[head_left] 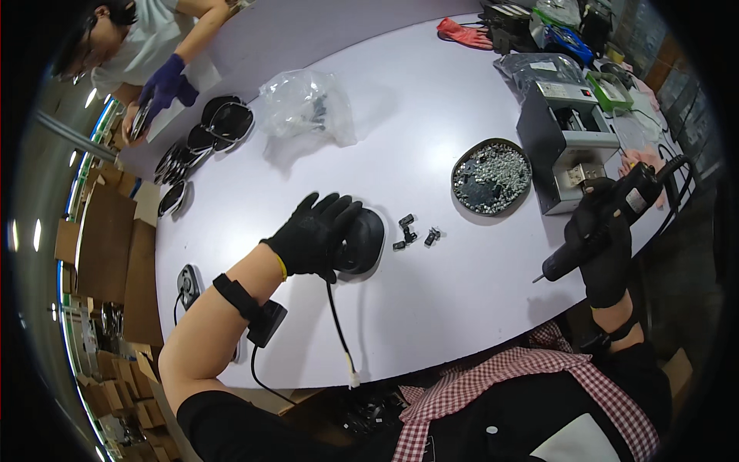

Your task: Assemble electronic housing by placing components and driving screws with an electric screwdriver.

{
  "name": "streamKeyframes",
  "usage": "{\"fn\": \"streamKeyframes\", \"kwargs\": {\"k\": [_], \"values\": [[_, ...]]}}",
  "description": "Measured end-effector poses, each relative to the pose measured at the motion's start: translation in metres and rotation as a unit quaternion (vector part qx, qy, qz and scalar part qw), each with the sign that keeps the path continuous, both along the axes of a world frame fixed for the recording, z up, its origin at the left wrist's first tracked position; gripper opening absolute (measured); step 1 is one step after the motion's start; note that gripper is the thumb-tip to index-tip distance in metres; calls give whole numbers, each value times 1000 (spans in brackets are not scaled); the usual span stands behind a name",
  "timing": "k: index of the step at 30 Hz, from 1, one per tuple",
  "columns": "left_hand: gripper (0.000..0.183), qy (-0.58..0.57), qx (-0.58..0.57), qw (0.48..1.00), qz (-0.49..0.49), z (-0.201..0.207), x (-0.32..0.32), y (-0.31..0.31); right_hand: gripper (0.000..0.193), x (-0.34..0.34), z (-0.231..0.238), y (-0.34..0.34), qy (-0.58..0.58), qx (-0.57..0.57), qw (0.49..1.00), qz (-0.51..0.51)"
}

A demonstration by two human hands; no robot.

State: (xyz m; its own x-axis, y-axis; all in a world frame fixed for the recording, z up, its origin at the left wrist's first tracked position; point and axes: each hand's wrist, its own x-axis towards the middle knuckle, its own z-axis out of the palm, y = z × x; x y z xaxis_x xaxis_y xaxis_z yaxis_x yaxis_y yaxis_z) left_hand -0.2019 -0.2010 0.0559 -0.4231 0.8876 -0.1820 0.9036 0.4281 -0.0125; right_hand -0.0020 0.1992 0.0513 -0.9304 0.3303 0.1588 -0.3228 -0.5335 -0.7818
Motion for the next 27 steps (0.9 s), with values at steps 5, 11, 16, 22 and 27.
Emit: {"fn": "streamKeyframes", "kwargs": {"k": [5, 11, 16, 22, 27], "values": [[86, -56, 124, 990, -40, -7, -4, 9, 47, 5, 7, 3, -3, 3, 1000, 28], [92, -94, 144, 984, 52, -10, 33, 0, 50, 5, 21, 18, 4, 51, 999, -5], [107, -70, 173, 972, 144, -1, 98, 37, 47, 20, 29, 52, 34, 48, 996, -74], [114, -109, 211, 958, 163, -5, 157, 111, 51, 21, 42, 87, 179, 46, 980, -79], [108, -97, 214, 962, 138, -20, 168, 179, 37, -9, 43, 96, 216, 97, 962, -133]]}}
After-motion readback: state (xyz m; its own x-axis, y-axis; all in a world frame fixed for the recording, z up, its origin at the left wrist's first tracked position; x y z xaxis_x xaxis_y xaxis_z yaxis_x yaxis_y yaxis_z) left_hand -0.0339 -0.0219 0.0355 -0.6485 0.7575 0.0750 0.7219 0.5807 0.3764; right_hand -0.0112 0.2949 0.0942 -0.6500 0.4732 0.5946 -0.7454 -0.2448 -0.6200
